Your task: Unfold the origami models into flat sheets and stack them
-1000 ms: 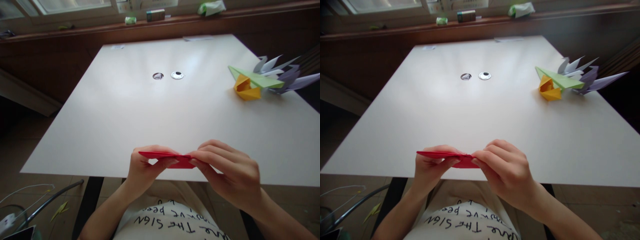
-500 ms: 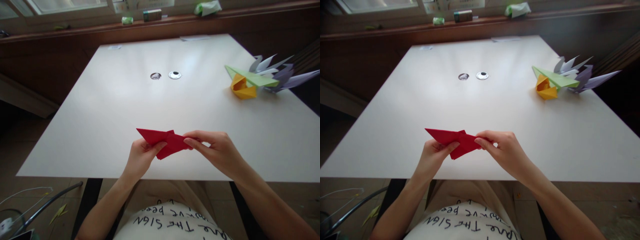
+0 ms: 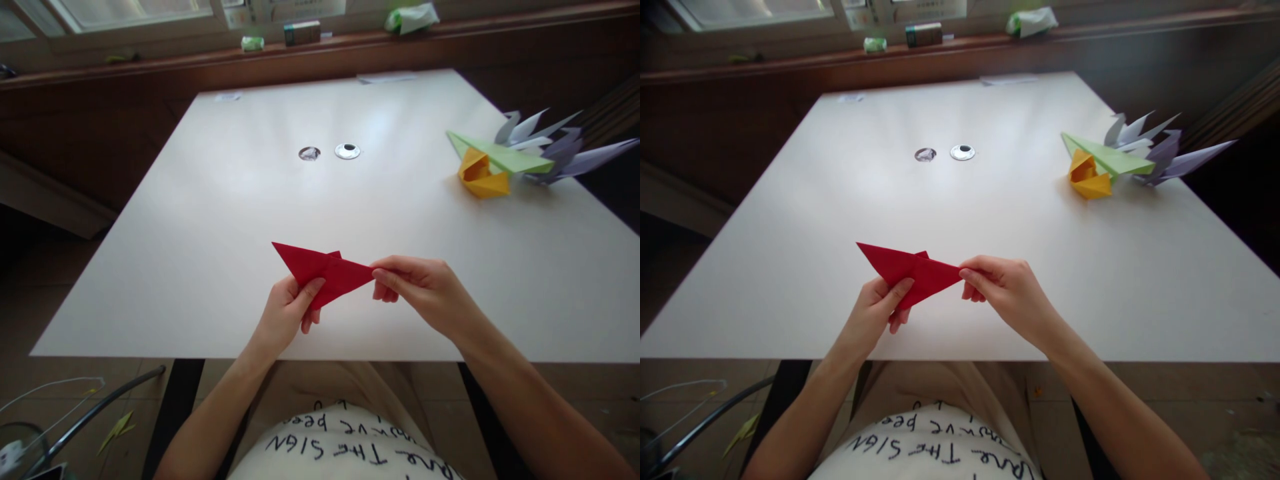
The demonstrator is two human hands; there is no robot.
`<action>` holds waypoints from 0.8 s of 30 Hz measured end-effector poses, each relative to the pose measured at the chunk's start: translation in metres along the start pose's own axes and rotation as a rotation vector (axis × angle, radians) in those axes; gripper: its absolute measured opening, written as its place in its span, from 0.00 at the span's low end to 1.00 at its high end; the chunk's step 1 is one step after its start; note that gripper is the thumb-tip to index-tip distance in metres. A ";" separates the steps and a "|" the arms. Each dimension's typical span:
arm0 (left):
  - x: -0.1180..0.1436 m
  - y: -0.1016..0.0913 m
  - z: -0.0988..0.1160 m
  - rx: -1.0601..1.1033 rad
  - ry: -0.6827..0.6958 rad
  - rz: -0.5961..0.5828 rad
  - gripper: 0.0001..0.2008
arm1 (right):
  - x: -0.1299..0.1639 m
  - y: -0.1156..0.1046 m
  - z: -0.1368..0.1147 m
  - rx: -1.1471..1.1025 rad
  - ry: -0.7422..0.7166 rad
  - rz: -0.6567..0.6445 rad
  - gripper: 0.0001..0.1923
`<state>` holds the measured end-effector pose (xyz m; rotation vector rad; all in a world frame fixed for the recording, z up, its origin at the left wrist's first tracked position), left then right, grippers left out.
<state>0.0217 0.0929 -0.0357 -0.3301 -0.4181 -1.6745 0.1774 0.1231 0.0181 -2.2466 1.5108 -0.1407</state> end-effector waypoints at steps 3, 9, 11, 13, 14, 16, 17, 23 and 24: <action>0.003 0.000 0.005 -0.037 0.032 -0.033 0.14 | 0.002 -0.002 0.005 -0.065 0.035 -0.007 0.09; 0.006 -0.032 0.022 -0.034 0.204 0.196 0.13 | 0.011 0.014 0.018 -0.219 0.208 -0.215 0.11; 0.007 -0.038 0.022 -0.005 0.214 0.228 0.11 | 0.011 0.015 0.018 -0.226 0.220 -0.227 0.11; 0.007 -0.039 0.019 0.026 0.205 0.228 0.13 | 0.009 0.013 0.019 -0.237 0.214 -0.208 0.11; 0.007 -0.038 0.017 0.038 0.193 0.216 0.14 | 0.008 0.012 0.020 -0.247 0.208 -0.194 0.12; 0.007 -0.035 0.013 0.046 0.161 0.176 0.17 | 0.006 0.011 0.022 -0.282 0.199 -0.175 0.12; 0.008 -0.034 0.012 0.045 0.153 0.165 0.18 | 0.006 0.011 0.023 -0.305 0.203 -0.170 0.12; 0.010 -0.037 0.014 0.103 0.188 0.224 0.18 | 0.010 0.014 0.030 -0.388 0.277 -0.179 0.12; 0.010 -0.036 0.015 0.120 0.196 0.223 0.19 | 0.010 0.014 0.030 -0.402 0.281 -0.175 0.11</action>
Point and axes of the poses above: each hand's wrist, its own x-axis away from the middle knuckle, its own y-axis out of the palm, z = x × y, the point moved 10 cm from there along -x, towards the middle knuckle, and after that the axes turned 11 degrees about -y, right-handed, at the moved point
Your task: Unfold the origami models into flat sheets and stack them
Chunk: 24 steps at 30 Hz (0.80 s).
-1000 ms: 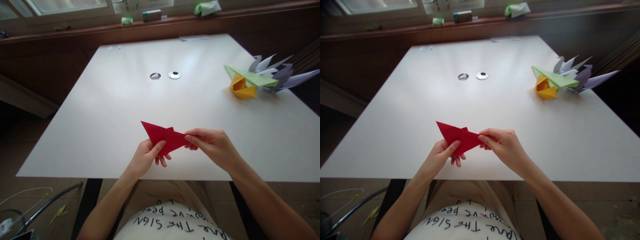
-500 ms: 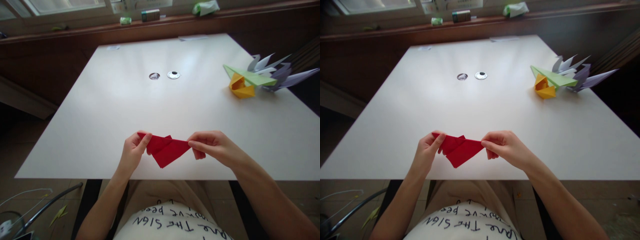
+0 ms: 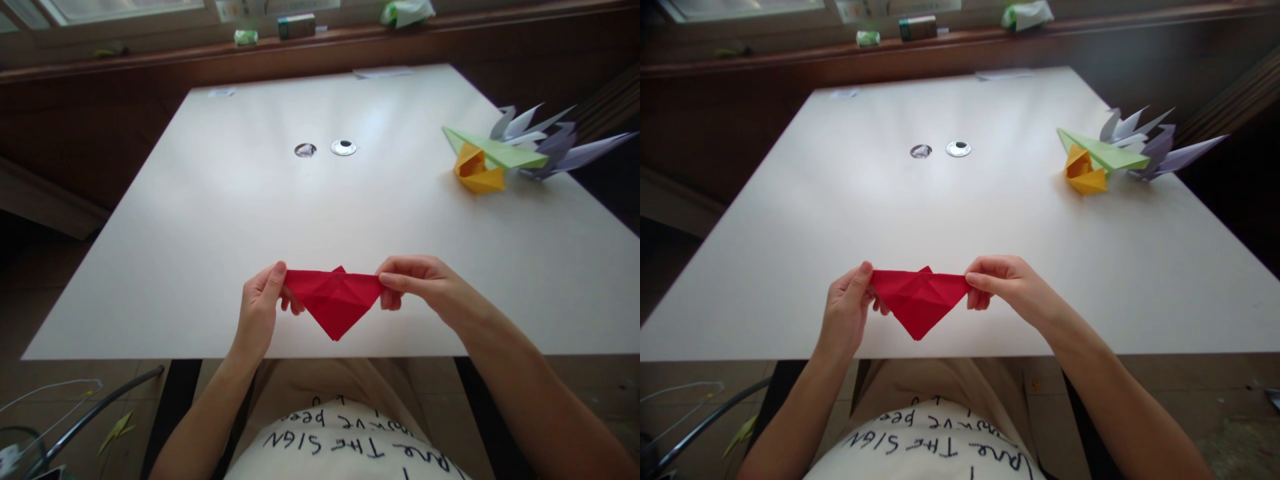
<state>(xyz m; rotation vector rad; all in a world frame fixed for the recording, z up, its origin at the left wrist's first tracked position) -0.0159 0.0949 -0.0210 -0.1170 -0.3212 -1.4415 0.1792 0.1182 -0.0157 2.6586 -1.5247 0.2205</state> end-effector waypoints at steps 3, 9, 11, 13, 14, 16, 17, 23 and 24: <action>0.000 0.014 -0.001 0.045 -0.036 -0.089 0.19 | -0.001 0.002 0.002 -0.079 0.005 0.000 0.10; 0.006 0.046 -0.020 0.180 -0.264 -0.317 0.28 | -0.003 0.011 0.021 -0.117 0.043 -0.014 0.10; 0.004 0.047 -0.027 0.209 -0.292 -0.312 0.26 | -0.004 0.009 0.019 0.019 -0.014 0.020 0.10; 0.000 0.045 -0.034 0.226 -0.315 -0.279 0.25 | -0.003 0.008 0.011 0.156 -0.107 0.047 0.11; -0.001 0.044 -0.038 0.229 -0.325 -0.256 0.24 | -0.003 0.010 0.005 0.198 -0.154 0.042 0.14; -0.002 0.042 -0.043 0.222 -0.338 -0.216 0.25 | 0.000 0.019 -0.005 0.250 -0.236 -0.015 0.19; -0.002 0.041 -0.045 0.212 -0.341 -0.202 0.25 | 0.001 0.024 -0.009 0.280 -0.270 -0.046 0.21; 0.002 0.042 -0.039 0.124 -0.287 -0.206 0.30 | 0.005 0.038 -0.024 0.401 -0.369 -0.043 0.15; 0.003 0.043 -0.037 0.093 -0.277 -0.223 0.31 | 0.004 0.039 -0.024 0.389 -0.363 -0.035 0.14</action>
Point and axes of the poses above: each hand's wrist, its own x-axis away from the middle knuckle, its own y-axis out of the palm, z = x × y, the point moved 10 cm from there along -x, towards the middle knuckle, and after that the axes turned 11 degrees about -y, right-handed, at the moved point
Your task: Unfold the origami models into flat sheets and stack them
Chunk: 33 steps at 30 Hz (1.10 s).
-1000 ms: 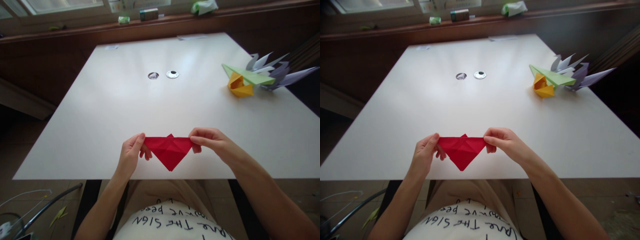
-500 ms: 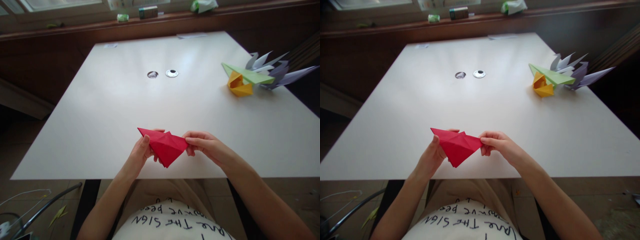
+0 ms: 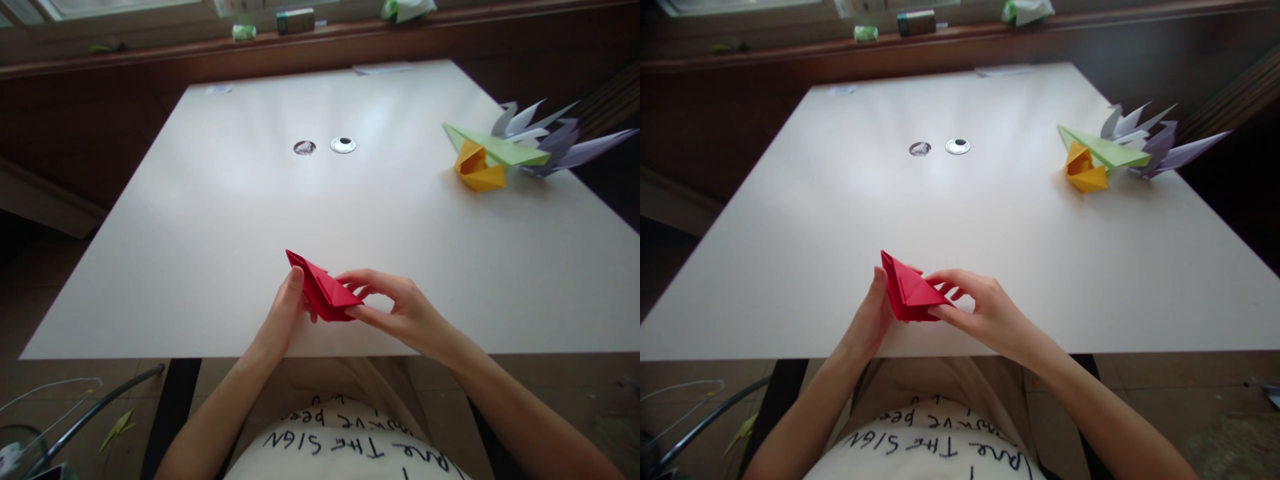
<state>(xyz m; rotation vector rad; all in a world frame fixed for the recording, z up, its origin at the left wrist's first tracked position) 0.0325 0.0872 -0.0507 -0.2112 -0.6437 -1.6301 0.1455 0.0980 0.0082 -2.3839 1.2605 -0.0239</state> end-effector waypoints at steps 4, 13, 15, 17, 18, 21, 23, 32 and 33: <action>0.006 0.005 0.007 -0.145 0.024 -0.013 0.27 | -0.001 0.001 0.002 -0.042 0.027 0.038 0.13; 0.010 0.010 0.016 -0.160 0.052 -0.066 0.16 | -0.001 -0.003 0.004 -0.060 0.056 0.093 0.10; 0.010 0.011 0.016 -0.166 0.058 -0.068 0.15 | -0.001 -0.003 0.004 -0.043 0.061 0.093 0.09; 0.010 0.011 0.016 -0.180 0.064 -0.066 0.14 | -0.002 -0.003 0.003 -0.033 0.057 0.093 0.10; 0.010 0.011 0.016 -0.186 0.065 -0.067 0.14 | -0.002 -0.003 0.002 -0.029 0.051 0.096 0.10; 0.011 0.013 0.018 -0.195 0.075 -0.079 0.13 | -0.002 -0.004 0.002 -0.012 0.050 0.101 0.10; 0.011 0.014 0.018 -0.194 0.078 -0.090 0.13 | -0.002 -0.005 0.002 -0.005 0.058 0.101 0.09; 0.008 0.008 0.014 -0.228 0.068 -0.041 0.11 | 0.000 -0.009 -0.005 0.144 -0.009 0.140 0.08; 0.008 0.008 0.013 -0.235 0.067 -0.038 0.10 | 0.000 -0.010 -0.007 0.205 -0.031 0.157 0.08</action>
Point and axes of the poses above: each hand's wrist, its own x-axis away from the middle knuckle, its own y-axis out of the palm, z = x × y, the point moved 10 cm from there along -x, towards the middle knuckle, and after that the axes turned 11 degrees about -y, right-handed, at the moved point
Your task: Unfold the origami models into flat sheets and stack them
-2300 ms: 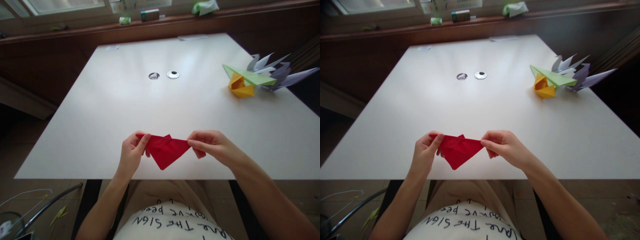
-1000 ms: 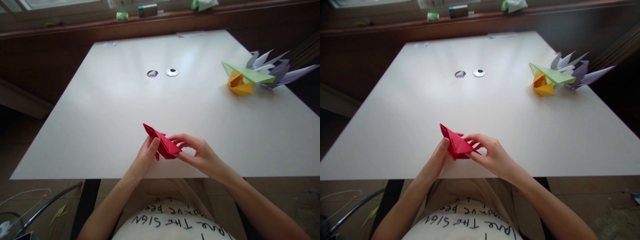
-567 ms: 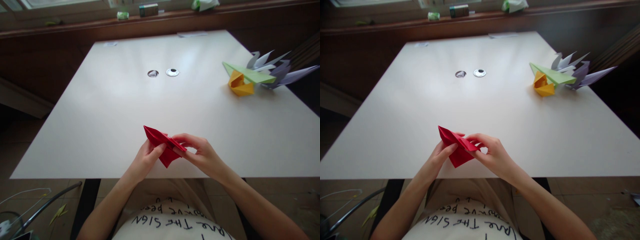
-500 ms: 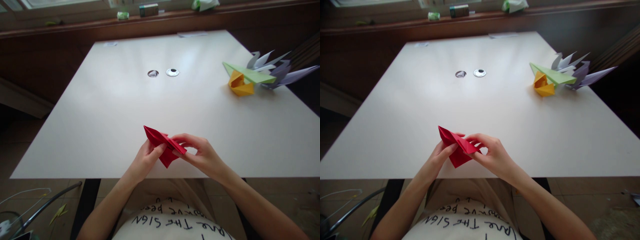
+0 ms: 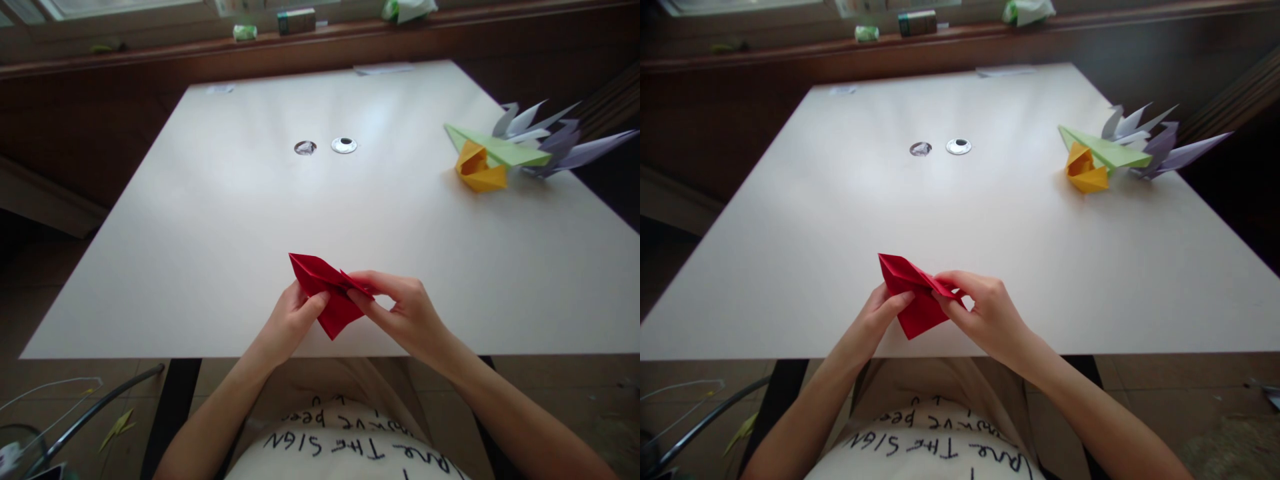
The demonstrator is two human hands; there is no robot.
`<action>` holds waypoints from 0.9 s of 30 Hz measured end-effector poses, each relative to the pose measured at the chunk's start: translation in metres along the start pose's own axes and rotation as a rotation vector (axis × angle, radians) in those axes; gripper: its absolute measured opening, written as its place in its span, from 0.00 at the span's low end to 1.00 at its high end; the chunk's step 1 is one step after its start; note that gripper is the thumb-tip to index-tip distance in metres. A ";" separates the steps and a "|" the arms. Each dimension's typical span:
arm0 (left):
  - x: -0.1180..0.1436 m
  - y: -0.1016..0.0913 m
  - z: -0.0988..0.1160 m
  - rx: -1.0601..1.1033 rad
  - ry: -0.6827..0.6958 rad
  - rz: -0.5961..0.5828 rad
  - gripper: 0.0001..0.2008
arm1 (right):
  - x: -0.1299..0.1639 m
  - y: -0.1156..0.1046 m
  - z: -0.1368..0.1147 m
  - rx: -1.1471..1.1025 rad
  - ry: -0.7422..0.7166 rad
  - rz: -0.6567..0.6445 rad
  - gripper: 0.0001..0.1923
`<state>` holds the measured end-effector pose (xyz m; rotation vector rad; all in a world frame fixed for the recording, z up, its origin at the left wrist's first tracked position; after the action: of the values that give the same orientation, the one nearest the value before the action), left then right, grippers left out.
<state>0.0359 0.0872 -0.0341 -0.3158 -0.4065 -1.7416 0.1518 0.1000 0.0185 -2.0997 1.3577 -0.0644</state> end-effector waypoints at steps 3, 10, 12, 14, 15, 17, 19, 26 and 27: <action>0.001 0.001 0.000 -0.027 0.012 0.007 0.08 | 0.002 -0.002 -0.010 0.209 -0.115 0.054 0.09; 0.004 0.005 0.008 -0.097 0.040 0.050 0.12 | 0.006 0.008 -0.030 0.422 -0.291 0.058 0.08; 0.004 0.004 0.008 -0.123 0.034 0.065 0.12 | 0.005 0.008 -0.035 0.431 -0.310 0.060 0.09; 0.005 0.001 0.012 -0.146 0.072 0.102 0.12 | 0.006 0.006 -0.041 0.440 -0.350 0.086 0.11; 0.007 0.001 0.016 -0.147 0.115 0.123 0.12 | 0.007 0.003 -0.045 0.444 -0.384 0.120 0.12; 0.015 0.003 0.026 -0.115 0.237 0.140 0.14 | 0.012 -0.004 -0.057 0.449 -0.477 0.224 0.14; 0.025 0.008 0.033 -0.045 0.345 0.126 0.17 | 0.019 -0.010 -0.066 0.449 -0.571 0.325 0.15; 0.036 0.011 0.033 0.043 0.465 0.211 0.16 | 0.020 -0.011 -0.075 0.431 -0.656 0.364 0.14; 0.035 0.010 0.033 0.038 0.466 0.218 0.14 | 0.018 -0.010 -0.074 0.415 -0.649 0.351 0.14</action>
<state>0.0378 0.0689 0.0111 0.0758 -0.0624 -1.5314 0.1418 0.0521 0.0781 -1.3443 1.1561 0.4111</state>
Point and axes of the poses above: each hand's wrist, its own x-axis away from the middle knuckle, its own y-axis out of the palm, z = x × y, the point moved 10 cm from there along -x, towards the middle knuckle, and after that the axes turned 11 degrees about -y, right-handed, at the moved point
